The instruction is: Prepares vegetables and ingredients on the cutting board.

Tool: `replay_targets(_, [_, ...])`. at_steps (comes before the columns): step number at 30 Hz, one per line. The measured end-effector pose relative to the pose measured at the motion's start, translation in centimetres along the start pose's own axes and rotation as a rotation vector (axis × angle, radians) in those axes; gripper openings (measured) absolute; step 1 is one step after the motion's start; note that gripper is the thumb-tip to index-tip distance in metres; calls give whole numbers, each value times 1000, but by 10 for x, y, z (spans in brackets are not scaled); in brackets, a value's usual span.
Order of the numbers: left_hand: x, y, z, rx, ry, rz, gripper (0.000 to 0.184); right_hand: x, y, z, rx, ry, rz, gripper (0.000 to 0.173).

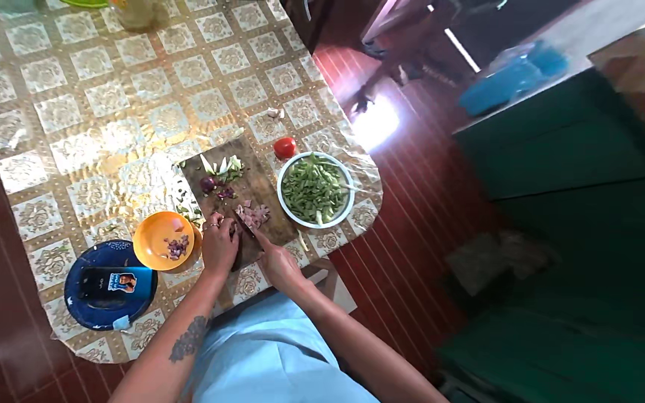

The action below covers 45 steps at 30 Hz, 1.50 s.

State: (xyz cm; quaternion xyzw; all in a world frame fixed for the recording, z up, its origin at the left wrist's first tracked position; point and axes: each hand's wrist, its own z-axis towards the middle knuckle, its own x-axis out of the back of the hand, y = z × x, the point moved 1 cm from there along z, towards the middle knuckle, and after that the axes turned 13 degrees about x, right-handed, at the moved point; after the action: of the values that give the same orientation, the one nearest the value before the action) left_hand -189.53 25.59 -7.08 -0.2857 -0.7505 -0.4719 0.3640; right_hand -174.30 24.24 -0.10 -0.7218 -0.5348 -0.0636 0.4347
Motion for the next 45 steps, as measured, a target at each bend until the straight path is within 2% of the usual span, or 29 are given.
replay_targets(2, [-2, 1, 3, -26, 25, -9, 22, 0, 3, 2, -15, 37, 9, 59])
replay_targets(5, [7, 11, 2, -20, -13, -52, 24, 2, 5, -2, -4, 46, 25, 60])
replay_targets(9, [54, 22, -2, -30, -31, -161, 29, 3, 15, -12, 110, 138, 83, 57])
replay_targets(12, [94, 1, 8, -20, 9, -242, 23, 4, 24, -21, 133, 133, 133, 58])
replay_targets(14, [116, -23, 20, 87, 63, -181, 22, 3, 28, -25, 152, 137, 144, 58])
replay_targets(16, [126, -45, 29, 225, 25, -32, 22, 0, 29, -29, 176, 111, 150, 57])
replay_targets(19, [115, -62, 36, 326, -93, 142, 34, -12, 28, -31, 263, 79, 140, 57])
replay_targets(21, [100, -64, 36, 309, -76, 185, 39, -19, 26, -31, 273, 24, 129, 57])
replay_targets(25, [90, -62, 38, 318, -22, 147, 36, -28, 22, -30, 275, -16, 96, 56])
replay_targets(27, [99, -65, 32, 319, 49, 26, 38, -30, 22, -32, 264, -50, 87, 56])
replay_targets(29, [109, -59, 20, 249, 104, -160, 38, -28, 24, -34, 237, -72, 91, 57])
replay_targets(32, [99, -36, -10, 203, -72, -444, 36, -30, 30, -41, 194, 34, 195, 56])
replay_targets(35, [53, -11, -33, 218, -227, -613, 35, -29, 30, -45, 191, 147, 248, 55])
replay_targets(39, [8, -7, -48, 186, -146, -413, 27, -28, 30, -47, 133, 90, 201, 57])
replay_targets(42, [7, -16, -56, 98, -87, -237, 24, -31, 30, -50, 91, 40, 177, 57])
replay_targets(45, [4, -29, -60, -65, -44, -236, 31, -38, 30, -57, 88, 56, 185, 55])
